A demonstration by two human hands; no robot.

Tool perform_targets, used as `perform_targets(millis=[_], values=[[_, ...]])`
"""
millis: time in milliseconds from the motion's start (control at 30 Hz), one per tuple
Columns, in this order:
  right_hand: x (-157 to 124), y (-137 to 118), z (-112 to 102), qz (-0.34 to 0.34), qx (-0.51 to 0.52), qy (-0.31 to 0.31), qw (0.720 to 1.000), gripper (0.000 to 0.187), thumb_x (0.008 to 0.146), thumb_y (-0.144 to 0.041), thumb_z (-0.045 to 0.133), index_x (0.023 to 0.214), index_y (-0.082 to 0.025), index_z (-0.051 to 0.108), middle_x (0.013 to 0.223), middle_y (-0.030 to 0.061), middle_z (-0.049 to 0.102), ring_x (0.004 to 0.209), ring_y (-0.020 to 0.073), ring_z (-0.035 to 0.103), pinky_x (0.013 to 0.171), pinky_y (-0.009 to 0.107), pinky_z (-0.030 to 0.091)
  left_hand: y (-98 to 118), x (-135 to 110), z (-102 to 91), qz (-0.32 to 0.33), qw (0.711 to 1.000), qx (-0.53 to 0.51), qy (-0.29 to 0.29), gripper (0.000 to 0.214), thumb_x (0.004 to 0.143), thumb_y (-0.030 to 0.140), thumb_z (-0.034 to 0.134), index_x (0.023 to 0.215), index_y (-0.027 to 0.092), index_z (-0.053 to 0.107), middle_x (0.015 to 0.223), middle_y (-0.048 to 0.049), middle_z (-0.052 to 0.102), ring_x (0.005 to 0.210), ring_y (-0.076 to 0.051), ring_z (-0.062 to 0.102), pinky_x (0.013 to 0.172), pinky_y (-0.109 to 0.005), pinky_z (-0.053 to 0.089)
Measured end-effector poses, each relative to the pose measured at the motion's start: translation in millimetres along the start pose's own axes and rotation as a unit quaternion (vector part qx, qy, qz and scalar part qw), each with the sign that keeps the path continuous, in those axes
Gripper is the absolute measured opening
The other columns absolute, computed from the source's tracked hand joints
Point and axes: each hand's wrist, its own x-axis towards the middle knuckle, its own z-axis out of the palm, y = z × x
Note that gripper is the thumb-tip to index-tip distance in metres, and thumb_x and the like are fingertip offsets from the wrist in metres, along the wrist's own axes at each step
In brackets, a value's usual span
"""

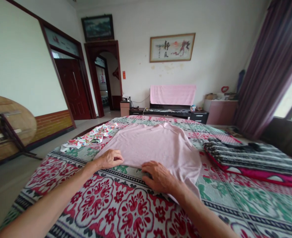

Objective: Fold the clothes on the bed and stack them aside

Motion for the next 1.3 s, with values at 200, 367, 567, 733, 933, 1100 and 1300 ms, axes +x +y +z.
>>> perform_targets(millis=[200, 367, 567, 733, 933, 1100, 1300], values=[[-1, -1, 3, -0.005, 0.007, 0.001, 1.000, 0.031, 0.087, -0.027, 0.051, 0.115, -0.019, 0.062, 0.128, 0.0102, 0.059, 0.118, 0.0214, 0.053, 0.101, 0.038, 0.042, 5, -2, -2.4, -0.039, 0.999, 0.001, 0.012, 0.018, 0.075, 0.024, 0.058, 0.079, 0.019, 0.075, 0.073, -0.0017, 0.067, 0.062, -0.011, 0.056, 0.060, -0.021, 0.038], [-3, -4, 5, 0.003, 0.011, -0.007, 1.000, 0.033, 0.082, -0.024, 0.056, 0.113, -0.018, 0.063, 0.125, 0.0101, 0.061, 0.116, 0.0222, 0.054, 0.099, 0.039, 0.043, 2, -2, -2.3, -0.054, 0.998, -0.028, -0.027, 0.019, 0.075, 0.028, 0.057, 0.069, 0.017, 0.072, 0.063, 0.0002, 0.065, 0.060, -0.010, 0.055, 0.057, -0.020, 0.035], [-5, -1, 6, -0.014, 0.011, 0.003, 1.000, 0.033, 0.081, -0.019, 0.055, 0.113, -0.019, 0.062, 0.125, 0.0093, 0.061, 0.116, 0.0203, 0.054, 0.098, 0.036, 0.043, 6, 1, -0.3, -0.059, 0.998, -0.021, -0.002, 0.021, 0.077, 0.031, 0.056, 0.073, 0.018, 0.071, 0.066, 0.0010, 0.062, 0.061, -0.010, 0.053, 0.058, -0.019, 0.036], [-3, -4, 3, -0.039, 0.043, -0.015, 0.998, 0.023, 0.083, -0.018, 0.052, 0.101, -0.018, 0.066, 0.108, 0.0066, 0.069, 0.099, 0.0166, 0.062, 0.090, 0.028, 0.047, 9, 2, 1.6, -0.025, 0.998, -0.041, -0.034, 0.023, 0.078, 0.033, 0.054, 0.073, 0.019, 0.071, 0.071, -0.0013, 0.066, 0.065, -0.011, 0.057, 0.062, -0.020, 0.038], [-9, 34, -22, 0.148, -0.053, 0.079, 0.984, 0.033, 0.084, -0.015, 0.045, 0.112, -0.015, 0.062, 0.119, 0.0115, 0.064, 0.110, 0.0201, 0.058, 0.097, 0.033, 0.043, 8, 3, 5.1, -0.068, 0.996, -0.036, -0.036, 0.029, 0.078, 0.039, 0.052, 0.063, 0.017, 0.064, 0.063, 0.0010, 0.061, 0.059, -0.010, 0.051, 0.058, -0.020, 0.035], [-43, 87, -35, 0.363, -0.166, 0.023, 0.917, 0.043, 0.089, -0.024, 0.039, 0.130, -0.015, 0.049, 0.142, 0.0156, 0.045, 0.129, 0.0267, 0.042, 0.101, 0.047, 0.038, 9, 4, 6.6, -0.082, 0.995, -0.029, -0.046, 0.030, 0.079, 0.041, 0.051, 0.066, 0.017, 0.063, 0.065, 0.0013, 0.060, 0.062, -0.010, 0.052, 0.060, -0.020, 0.034], [-59, 90, -35, 0.455, -0.175, -0.023, 0.873, 0.046, 0.090, -0.041, 0.036, 0.120, -0.012, 0.057, 0.135, 0.0182, 0.051, 0.124, 0.0348, 0.045, 0.098, 0.055, 0.035, 7, 4, 8.5, -0.096, 0.994, -0.028, -0.047, 0.030, 0.080, 0.041, 0.050, 0.066, 0.017, 0.062, 0.063, 0.0017, 0.060, 0.062, -0.011, 0.051, 0.060, -0.020, 0.033]])
